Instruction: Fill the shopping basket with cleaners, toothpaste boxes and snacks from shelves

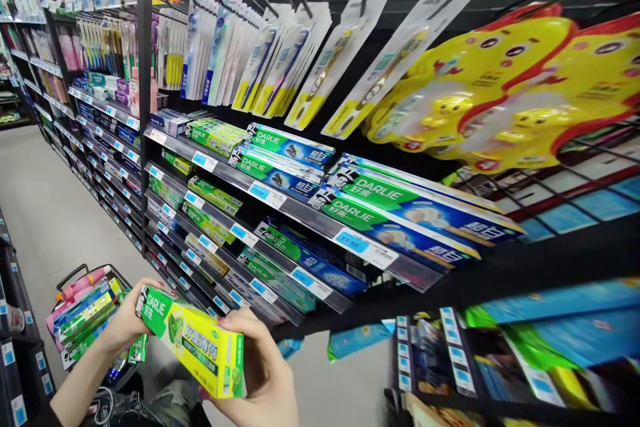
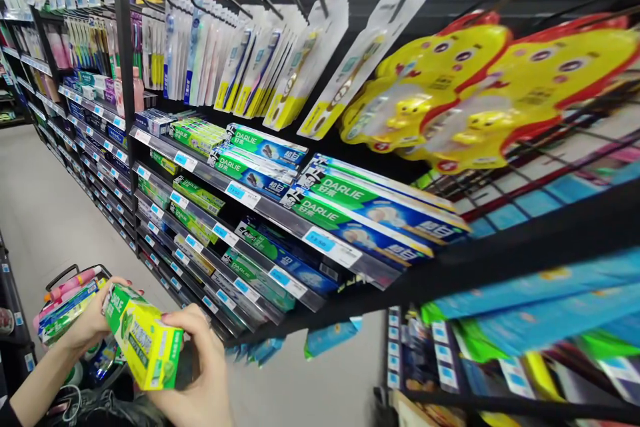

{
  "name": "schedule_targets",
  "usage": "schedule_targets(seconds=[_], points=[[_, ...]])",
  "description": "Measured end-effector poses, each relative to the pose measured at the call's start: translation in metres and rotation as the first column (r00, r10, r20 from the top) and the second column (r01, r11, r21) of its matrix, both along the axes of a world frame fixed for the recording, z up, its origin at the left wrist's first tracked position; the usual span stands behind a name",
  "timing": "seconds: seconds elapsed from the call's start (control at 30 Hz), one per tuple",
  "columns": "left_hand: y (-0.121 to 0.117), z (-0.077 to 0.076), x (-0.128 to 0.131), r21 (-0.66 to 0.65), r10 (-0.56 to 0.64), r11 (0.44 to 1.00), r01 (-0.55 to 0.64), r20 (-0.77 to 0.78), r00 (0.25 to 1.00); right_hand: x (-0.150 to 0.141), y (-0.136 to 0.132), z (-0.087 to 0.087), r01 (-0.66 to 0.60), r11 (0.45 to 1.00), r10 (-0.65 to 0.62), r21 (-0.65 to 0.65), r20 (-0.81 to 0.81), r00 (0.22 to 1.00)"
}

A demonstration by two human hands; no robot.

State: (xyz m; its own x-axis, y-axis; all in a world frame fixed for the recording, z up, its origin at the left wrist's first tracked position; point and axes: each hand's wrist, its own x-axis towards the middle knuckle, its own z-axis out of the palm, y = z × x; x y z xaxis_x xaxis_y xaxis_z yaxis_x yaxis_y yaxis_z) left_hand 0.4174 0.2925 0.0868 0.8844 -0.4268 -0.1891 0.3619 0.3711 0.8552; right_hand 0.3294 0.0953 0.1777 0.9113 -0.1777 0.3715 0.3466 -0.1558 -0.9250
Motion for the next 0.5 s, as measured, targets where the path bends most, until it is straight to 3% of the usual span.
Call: schedule_targets(seconds=[0.23,0.5], points=[[-0.020,-0.015,-0.026,-0.007,-0.109,0.994,0.109,-0.011,0.994,-0.014,0.025,0.011,-0.066,0.987,0.080,-0.143,0.092,0.993],[-0.017,-0.014,-0.029,-0.023,-0.142,0.990,0.141,-0.069,0.987,-0.019,0.034,0.015,-0.047,0.970,0.089,-0.238,0.167,0.982]])
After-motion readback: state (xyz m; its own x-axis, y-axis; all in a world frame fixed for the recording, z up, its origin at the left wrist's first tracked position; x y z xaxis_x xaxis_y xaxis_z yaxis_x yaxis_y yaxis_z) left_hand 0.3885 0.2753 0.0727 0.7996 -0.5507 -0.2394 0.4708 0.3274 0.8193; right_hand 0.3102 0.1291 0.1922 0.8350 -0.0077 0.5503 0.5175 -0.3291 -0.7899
